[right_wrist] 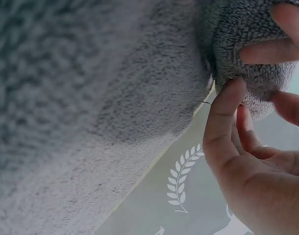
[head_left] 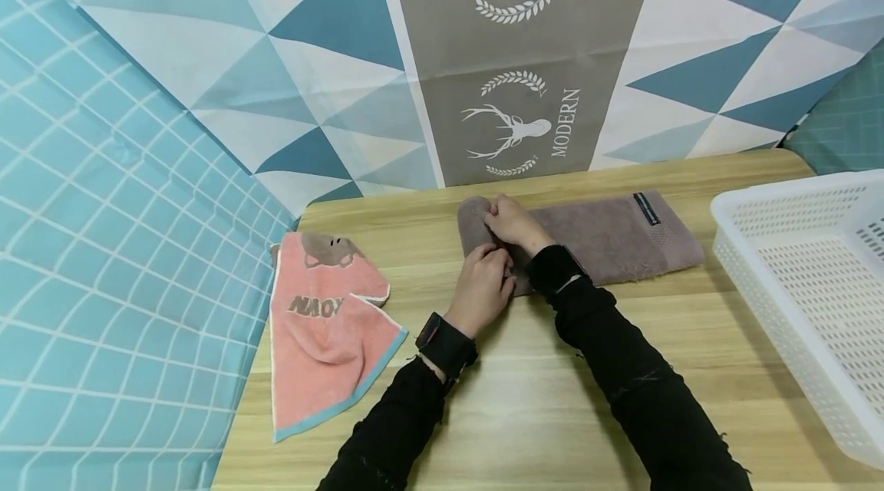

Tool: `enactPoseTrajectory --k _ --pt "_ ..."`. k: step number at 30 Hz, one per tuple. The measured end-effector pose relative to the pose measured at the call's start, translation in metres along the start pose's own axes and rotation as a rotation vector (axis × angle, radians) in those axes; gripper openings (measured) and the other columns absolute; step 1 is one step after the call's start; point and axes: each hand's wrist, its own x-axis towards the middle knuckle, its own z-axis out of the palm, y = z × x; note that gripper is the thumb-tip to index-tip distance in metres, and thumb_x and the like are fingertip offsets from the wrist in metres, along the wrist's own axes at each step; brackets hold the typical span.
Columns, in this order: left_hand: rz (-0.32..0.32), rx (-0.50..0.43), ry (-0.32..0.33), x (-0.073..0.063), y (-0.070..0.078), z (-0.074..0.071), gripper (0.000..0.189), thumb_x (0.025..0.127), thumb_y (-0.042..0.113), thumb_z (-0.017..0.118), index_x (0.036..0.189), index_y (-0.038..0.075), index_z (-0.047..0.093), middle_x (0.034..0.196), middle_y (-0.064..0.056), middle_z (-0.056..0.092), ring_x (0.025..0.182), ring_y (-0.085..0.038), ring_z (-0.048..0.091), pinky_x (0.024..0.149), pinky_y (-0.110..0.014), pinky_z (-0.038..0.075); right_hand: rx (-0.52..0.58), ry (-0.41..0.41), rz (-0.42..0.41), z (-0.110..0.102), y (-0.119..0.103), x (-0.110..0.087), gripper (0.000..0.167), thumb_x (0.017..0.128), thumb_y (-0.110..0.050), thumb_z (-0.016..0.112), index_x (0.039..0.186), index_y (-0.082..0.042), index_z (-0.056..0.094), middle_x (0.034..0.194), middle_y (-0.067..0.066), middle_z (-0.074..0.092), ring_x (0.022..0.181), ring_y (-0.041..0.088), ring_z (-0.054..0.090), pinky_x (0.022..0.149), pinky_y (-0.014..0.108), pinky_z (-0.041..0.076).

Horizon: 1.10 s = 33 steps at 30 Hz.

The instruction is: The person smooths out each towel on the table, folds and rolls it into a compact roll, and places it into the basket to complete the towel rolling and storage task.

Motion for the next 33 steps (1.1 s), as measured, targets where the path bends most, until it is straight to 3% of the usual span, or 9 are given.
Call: enactPoseTrajectory --k 2,4,9,15,19,22,24,28,33 --pt "0.009 0.014 0.002 -0.001 0.000 0.000 0.014 0.090 0.015 0.073 0.101 0.009 0.066 0.099 -0.005 0.069 0.120 -0.027 0.057 0.108 -0.036 0.040 0.018 -0.004 0.017 0.001 -0.002 -0.001 0.040 0.101 -0.029 0.057 0.075 -0.006 0.038 0.071 0.005 0.033 0.060 0.020 0.035 0.062 0.031 0.030" --pt "0.023 0.044 0.001 -0.001 0.000 0.000 0.015 0.091 0.016 0.073 0.102 0.009 0.066 0.100 -0.004 0.069 0.120 -0.026 0.057 0.109 -0.036 0.039 0.007 -0.001 0.027 0.001 -0.006 -0.002 0.041 0.096 -0.036 0.065 0.080 -0.003 0.046 0.072 0.007 0.040 0.061 0.021 0.041 0.061 0.031 0.034" --pt "0.073 0.085 -0.040 -0.003 -0.001 -0.001 0.014 0.097 0.017 0.064 0.109 0.009 0.065 0.116 -0.007 0.068 0.127 -0.025 0.054 0.112 -0.036 0.036 -0.055 0.006 0.046 0.000 -0.012 -0.006 0.049 0.089 -0.029 0.075 0.116 0.005 0.052 0.109 0.019 0.055 0.092 0.031 0.055 0.081 0.040 0.045" --pt "0.052 -0.134 -0.110 -0.007 -0.008 -0.009 0.021 0.106 0.015 0.048 0.117 0.008 0.064 0.132 -0.010 0.062 0.135 -0.025 0.048 0.114 -0.036 0.033 -0.018 -0.005 0.091 -0.002 -0.005 -0.004 0.038 0.092 -0.020 0.072 0.110 0.006 0.050 0.103 0.016 0.050 0.088 0.028 0.048 0.082 0.038 0.040" --pt "-0.039 -0.250 -0.049 -0.006 -0.015 -0.019 0.023 0.106 0.007 0.043 0.116 0.007 0.064 0.122 -0.009 0.064 0.123 -0.024 0.056 0.108 -0.035 0.041 -0.014 0.001 0.108 -0.003 -0.003 -0.003 0.037 0.093 -0.018 0.071 0.110 0.007 0.050 0.102 0.015 0.048 0.088 0.028 0.047 0.083 0.036 0.039" --pt "-0.072 -0.243 -0.003 -0.005 -0.023 -0.023 0.027 0.101 -0.005 0.044 0.119 0.005 0.061 0.122 -0.011 0.062 0.120 -0.028 0.057 0.105 -0.037 0.044 -0.096 0.075 0.085 0.001 -0.004 -0.006 0.036 0.091 -0.019 0.073 0.108 0.006 0.053 0.103 0.018 0.052 0.091 0.032 0.053 0.085 0.041 0.044" --pt "-0.063 -0.182 -0.031 -0.004 -0.031 -0.025 0.036 0.097 -0.012 0.046 0.127 0.004 0.059 0.130 -0.014 0.059 0.123 -0.031 0.055 0.106 -0.040 0.044 -0.179 0.140 0.064 0.008 -0.007 -0.010 0.033 0.092 -0.019 0.073 0.108 0.004 0.057 0.108 0.021 0.056 0.096 0.035 0.058 0.086 0.044 0.047" --pt "0.006 -0.069 -0.119 0.000 -0.048 -0.028 0.049 0.091 -0.016 0.050 0.136 0.003 0.056 0.141 -0.018 0.053 0.127 -0.036 0.053 0.106 -0.043 0.044 -0.362 0.223 -0.019 0.025 -0.015 -0.027 0.024 0.099 -0.009 0.060 0.117 0.007 0.060 0.115 0.028 0.058 0.101 0.041 0.062 0.084 0.047 0.053" --pt "0.090 -0.051 -0.166 0.011 -0.065 -0.032 0.052 0.083 -0.017 0.062 0.131 0.002 0.062 0.137 -0.017 0.057 0.125 -0.034 0.055 0.108 -0.041 0.043 -0.520 0.291 -0.167 0.042 -0.022 -0.060 0.023 0.101 -0.005 0.052 0.112 0.013 0.063 0.106 0.030 0.060 0.094 0.041 0.062 0.072 0.044 0.057"
